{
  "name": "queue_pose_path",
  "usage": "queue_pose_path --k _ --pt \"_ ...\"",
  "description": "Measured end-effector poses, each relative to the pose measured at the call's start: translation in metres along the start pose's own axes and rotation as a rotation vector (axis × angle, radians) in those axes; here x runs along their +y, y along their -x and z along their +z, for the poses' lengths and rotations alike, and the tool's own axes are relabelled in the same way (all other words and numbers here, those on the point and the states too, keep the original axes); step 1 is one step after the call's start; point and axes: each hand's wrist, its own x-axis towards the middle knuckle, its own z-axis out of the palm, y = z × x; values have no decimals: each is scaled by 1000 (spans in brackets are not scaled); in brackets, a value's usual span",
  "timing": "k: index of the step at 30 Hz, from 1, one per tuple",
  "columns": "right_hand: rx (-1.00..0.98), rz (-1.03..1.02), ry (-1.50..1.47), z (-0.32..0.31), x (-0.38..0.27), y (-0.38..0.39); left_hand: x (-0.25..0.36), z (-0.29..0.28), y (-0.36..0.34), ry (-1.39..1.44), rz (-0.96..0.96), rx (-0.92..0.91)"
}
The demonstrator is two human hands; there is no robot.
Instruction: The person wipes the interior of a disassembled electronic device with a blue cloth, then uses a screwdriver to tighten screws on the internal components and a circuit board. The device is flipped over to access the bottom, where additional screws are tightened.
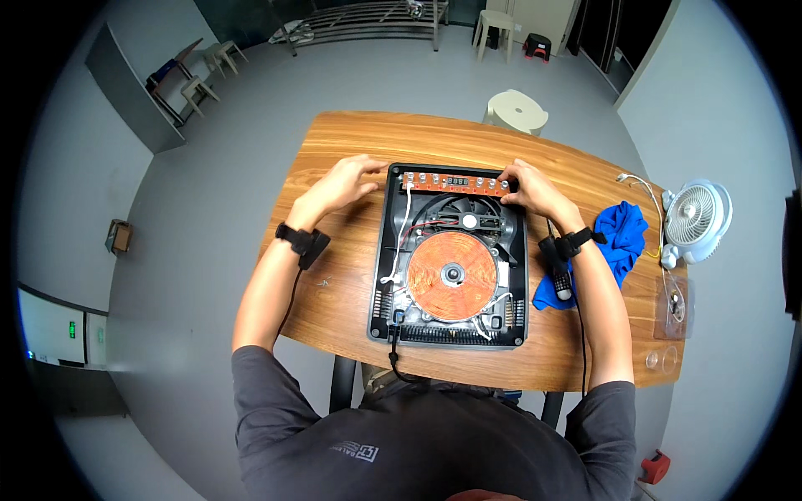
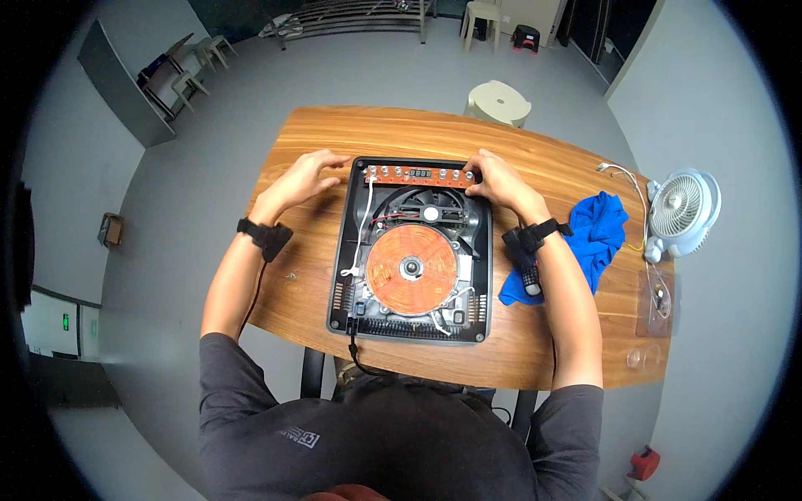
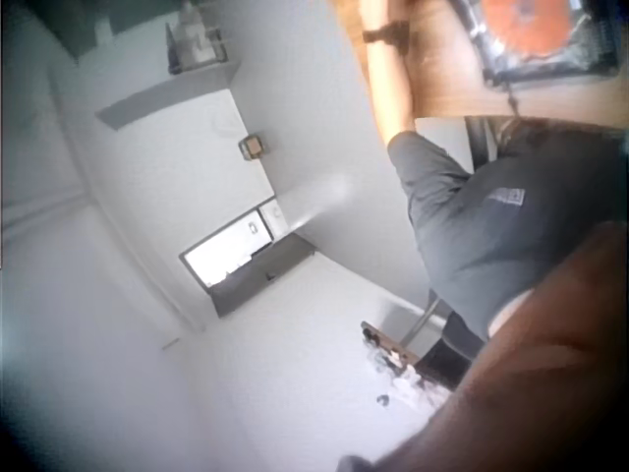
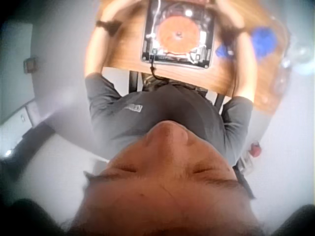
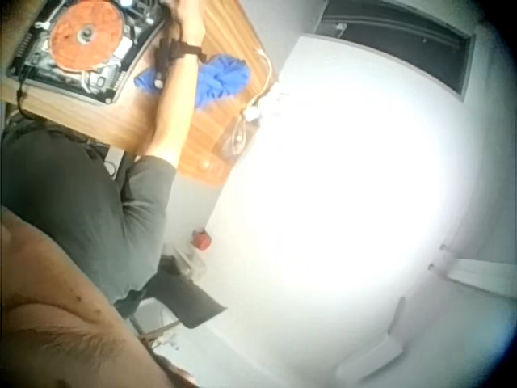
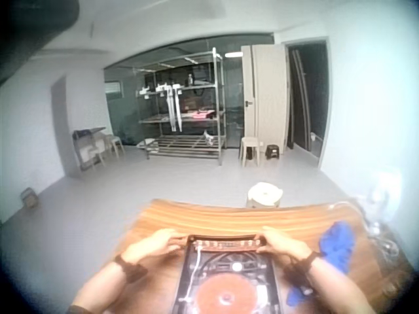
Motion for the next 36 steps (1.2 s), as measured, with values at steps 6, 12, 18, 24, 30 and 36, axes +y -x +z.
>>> queue_pose_path --k 6,12,18,24,30,36 --pt "-2 -15 21 1 -1 -2 -29 6 48 -71 -208 -21" --pt "3 -12 46 1 2 -1 -45 19 27 -107 -224 30" --pt "12 10 60 2 -5 -1 -56 41 1 -200 -226 43" --pt "5 26 23 1 -1 0 -39 43 -3 -229 -265 19" --pt "-1 18 34 1 -3 0 -37 54 -2 -345 -206 60" --pt "-4 8 59 -1 -10 1 -47 62 -4 -427 -232 69"
